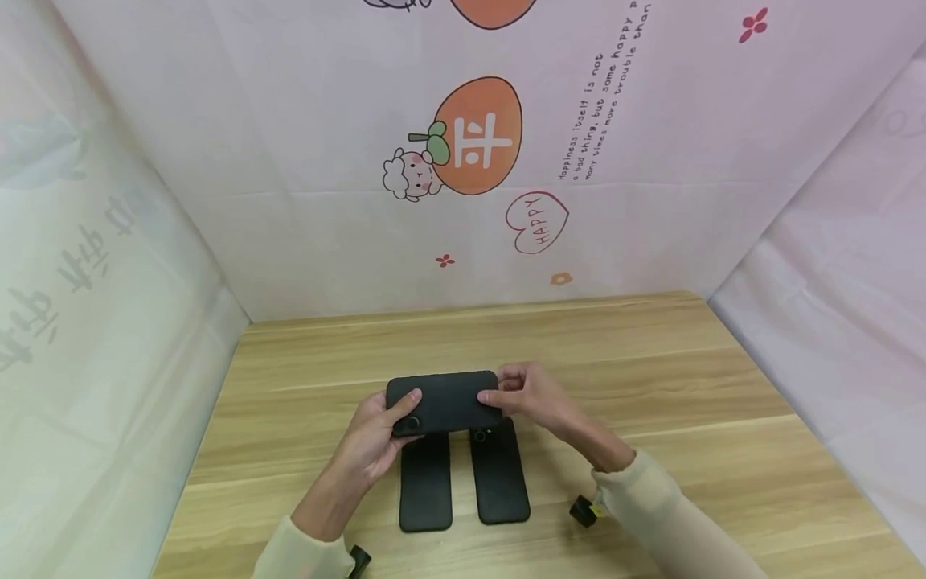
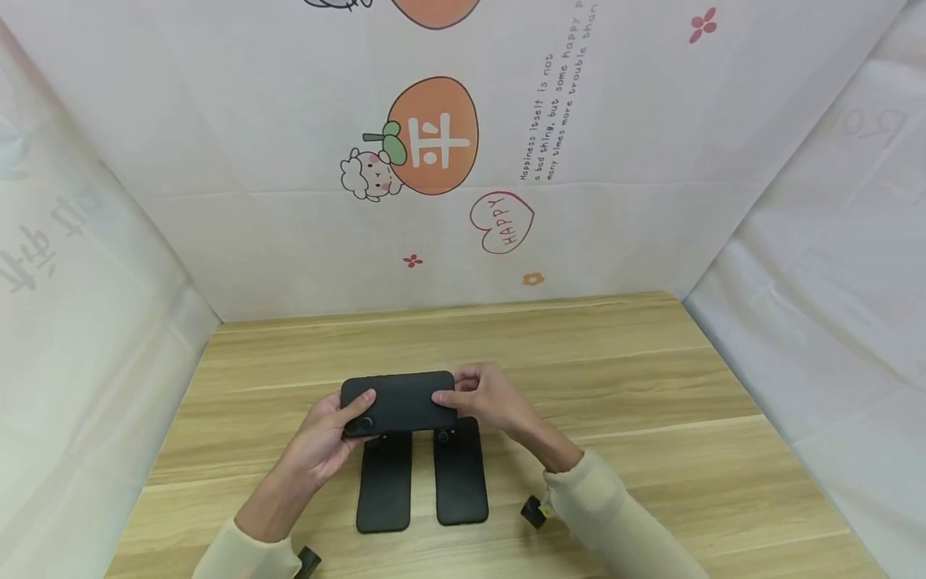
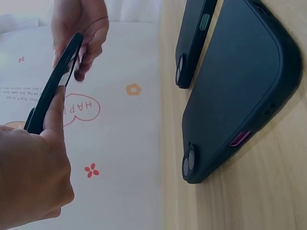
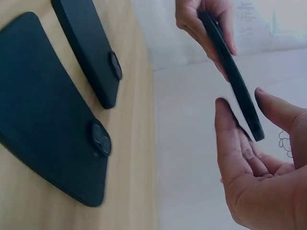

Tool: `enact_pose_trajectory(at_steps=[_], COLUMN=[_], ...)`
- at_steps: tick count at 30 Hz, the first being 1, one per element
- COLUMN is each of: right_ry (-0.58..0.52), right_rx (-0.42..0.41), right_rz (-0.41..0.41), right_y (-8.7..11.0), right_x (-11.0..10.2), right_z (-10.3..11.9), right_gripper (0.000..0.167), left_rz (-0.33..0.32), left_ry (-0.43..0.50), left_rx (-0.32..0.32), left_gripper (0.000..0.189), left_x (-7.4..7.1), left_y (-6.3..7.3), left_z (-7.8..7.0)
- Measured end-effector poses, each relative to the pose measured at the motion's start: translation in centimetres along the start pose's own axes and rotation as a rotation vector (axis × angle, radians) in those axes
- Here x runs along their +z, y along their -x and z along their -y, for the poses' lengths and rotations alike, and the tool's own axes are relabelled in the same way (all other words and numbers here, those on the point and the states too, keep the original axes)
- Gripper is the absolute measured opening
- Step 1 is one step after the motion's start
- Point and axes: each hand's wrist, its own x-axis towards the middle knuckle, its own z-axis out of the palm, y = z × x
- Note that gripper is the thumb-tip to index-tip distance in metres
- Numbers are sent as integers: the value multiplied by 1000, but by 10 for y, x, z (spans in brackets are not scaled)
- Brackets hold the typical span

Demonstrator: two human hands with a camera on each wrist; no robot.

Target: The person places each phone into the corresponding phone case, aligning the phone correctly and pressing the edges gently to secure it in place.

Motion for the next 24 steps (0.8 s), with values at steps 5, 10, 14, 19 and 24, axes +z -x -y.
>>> enact_pose_trajectory(at_steps=[5,10,14,19,24], right_ry=[165,300,352,350,261], right_rx=[-74,-145,-188,-183,-116], right_rz=[15,118,217,262,236], right_y=[-8,-14,-19,-22,-24], right_x=[-4,-1,4,7,9], right_z=[11,20,25,28,26], right_gripper=[34,22,16,9,6], left_rz=[48,116,155,201,201], left_ry=[-73,-157,-204,-235,-227], left_rx=[-13,-32,-45,-58,-71], left_gripper=[48,48,47,46,46], left_x=[0,-2,-3,-5,-7], left_y=[1,1,0,-2,-9], left_z=[-1,-1,-1,-3,-5])
